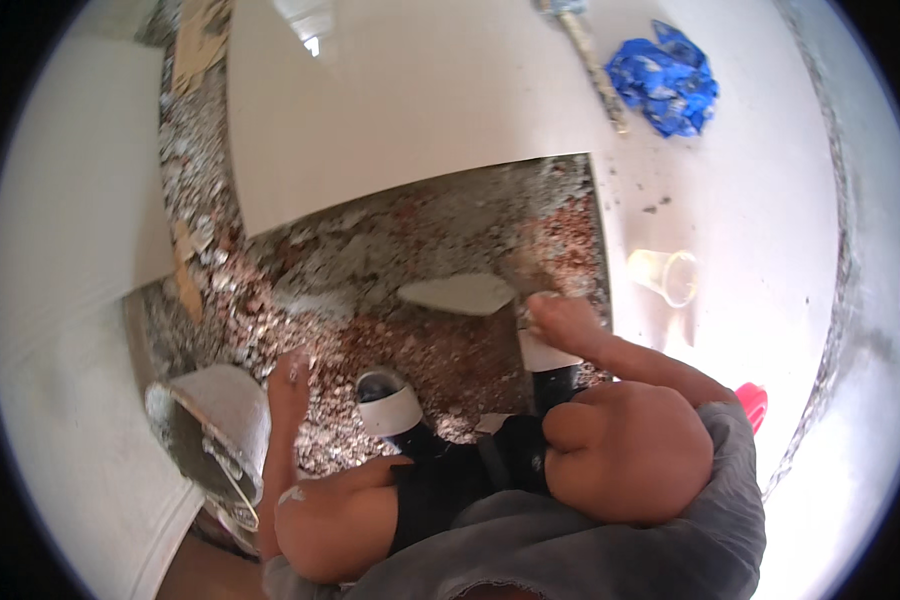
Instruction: The person scoops adhesive from a bucket and spreads it on the floor with a trowel, then places a large white tile onto the adhesive and taps it with a rubber mallet to level and secure it.
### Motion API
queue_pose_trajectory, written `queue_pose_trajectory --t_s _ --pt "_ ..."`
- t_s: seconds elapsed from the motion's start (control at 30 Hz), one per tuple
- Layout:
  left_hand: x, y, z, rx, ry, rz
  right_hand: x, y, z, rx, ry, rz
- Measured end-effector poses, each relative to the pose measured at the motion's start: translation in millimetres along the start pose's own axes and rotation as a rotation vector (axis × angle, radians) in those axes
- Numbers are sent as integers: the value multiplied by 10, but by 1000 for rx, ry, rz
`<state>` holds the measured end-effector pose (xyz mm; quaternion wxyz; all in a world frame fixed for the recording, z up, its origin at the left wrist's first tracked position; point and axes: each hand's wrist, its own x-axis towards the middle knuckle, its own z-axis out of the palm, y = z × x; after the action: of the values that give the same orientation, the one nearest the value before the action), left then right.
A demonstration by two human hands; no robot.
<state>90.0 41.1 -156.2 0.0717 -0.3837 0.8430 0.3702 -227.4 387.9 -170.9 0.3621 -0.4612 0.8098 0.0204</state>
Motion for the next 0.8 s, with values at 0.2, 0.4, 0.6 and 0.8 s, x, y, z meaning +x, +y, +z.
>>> queue_pose_trajectory --t_s 0.2,0.4,0.6,0.8 --pt "1416 1119 -171 410 23 552 334 402 -828 95 387 83" --pt "2160 1553 502 727 104 488 1459 1903 -2072 -31 815 475" --pt "2265 1434 908 686 241 365 1970 2131 -2007 190 629 581" --pt "2175 1490 939 644 346 426 1305 1876 -2020 188 643 417"
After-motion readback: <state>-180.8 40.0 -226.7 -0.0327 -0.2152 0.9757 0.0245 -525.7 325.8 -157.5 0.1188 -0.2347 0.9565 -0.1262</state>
